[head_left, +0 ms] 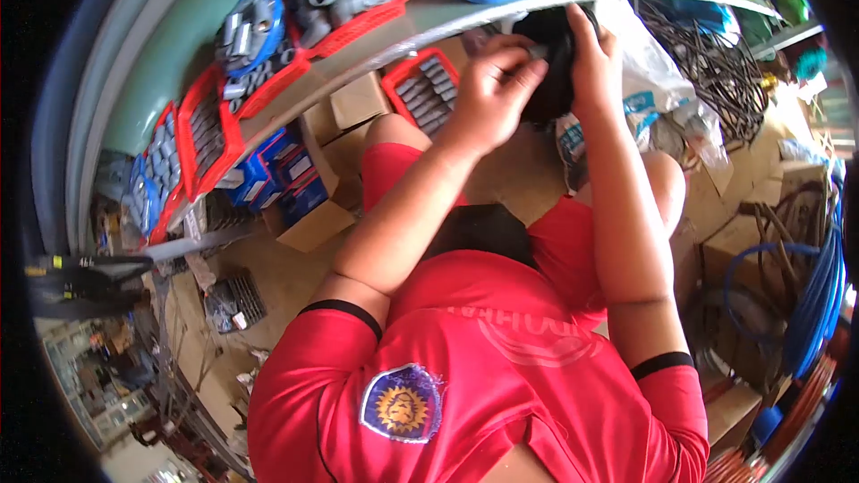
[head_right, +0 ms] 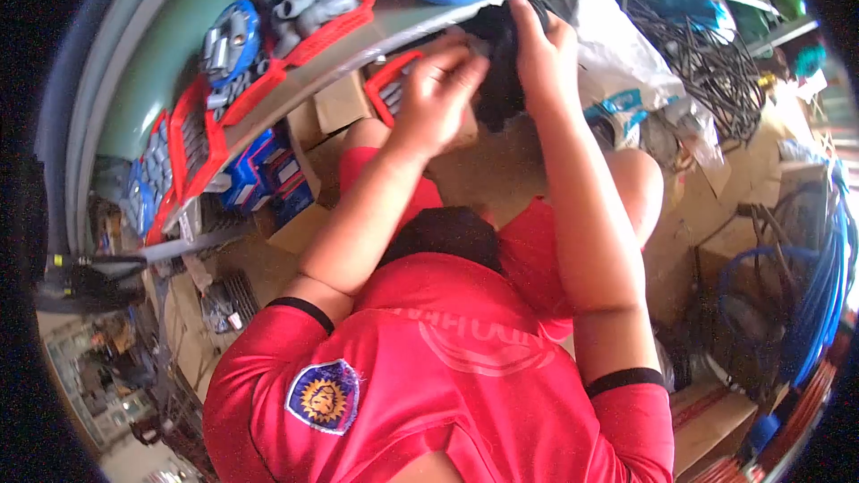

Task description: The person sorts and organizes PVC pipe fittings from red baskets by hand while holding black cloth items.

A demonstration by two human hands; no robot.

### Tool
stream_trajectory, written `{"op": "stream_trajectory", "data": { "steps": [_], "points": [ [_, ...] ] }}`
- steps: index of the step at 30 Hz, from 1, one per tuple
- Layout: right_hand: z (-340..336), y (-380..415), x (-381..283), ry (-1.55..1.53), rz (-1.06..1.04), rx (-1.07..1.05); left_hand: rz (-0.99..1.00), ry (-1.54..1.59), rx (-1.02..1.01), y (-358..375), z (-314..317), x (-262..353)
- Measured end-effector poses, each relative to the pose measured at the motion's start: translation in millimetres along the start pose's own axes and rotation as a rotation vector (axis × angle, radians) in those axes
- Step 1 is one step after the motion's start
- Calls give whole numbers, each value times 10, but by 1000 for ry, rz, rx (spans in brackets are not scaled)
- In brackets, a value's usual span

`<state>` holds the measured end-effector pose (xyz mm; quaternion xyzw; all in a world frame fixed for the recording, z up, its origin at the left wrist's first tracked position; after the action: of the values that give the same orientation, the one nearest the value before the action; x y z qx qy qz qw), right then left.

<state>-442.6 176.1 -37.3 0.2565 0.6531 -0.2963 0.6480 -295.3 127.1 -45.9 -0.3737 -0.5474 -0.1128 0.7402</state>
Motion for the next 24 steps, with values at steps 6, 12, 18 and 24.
{"op": "stream_trajectory", "data": {
  "steps": [6,12,18,24],
  "points": [
    [-699,-446,-56,-654,191,117,-459,528,194,-165,-811,-752],
    [-907,-505,-194,-857,147,147,-967,288,753,634,-1717,-2608],
    [-975,-629,179,-657,277,140,-1052,27,1063,1309,-1561,-3372],
    [-878,-711,208,-610,374,134,-1291,115,1111,1387,-1613,-3992]
  ]
}}
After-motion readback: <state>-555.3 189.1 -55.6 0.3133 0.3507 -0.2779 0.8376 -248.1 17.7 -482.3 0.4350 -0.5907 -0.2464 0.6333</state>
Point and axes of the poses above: each hand's wrist, its own y-axis away from the middle knuckle, its own z-axis out of the palm, x = y × z, the point moved 3 cm from there along -y, towards the middle knuckle, and after that the axes turned 10 degrees about y, right-handed, at the moved point
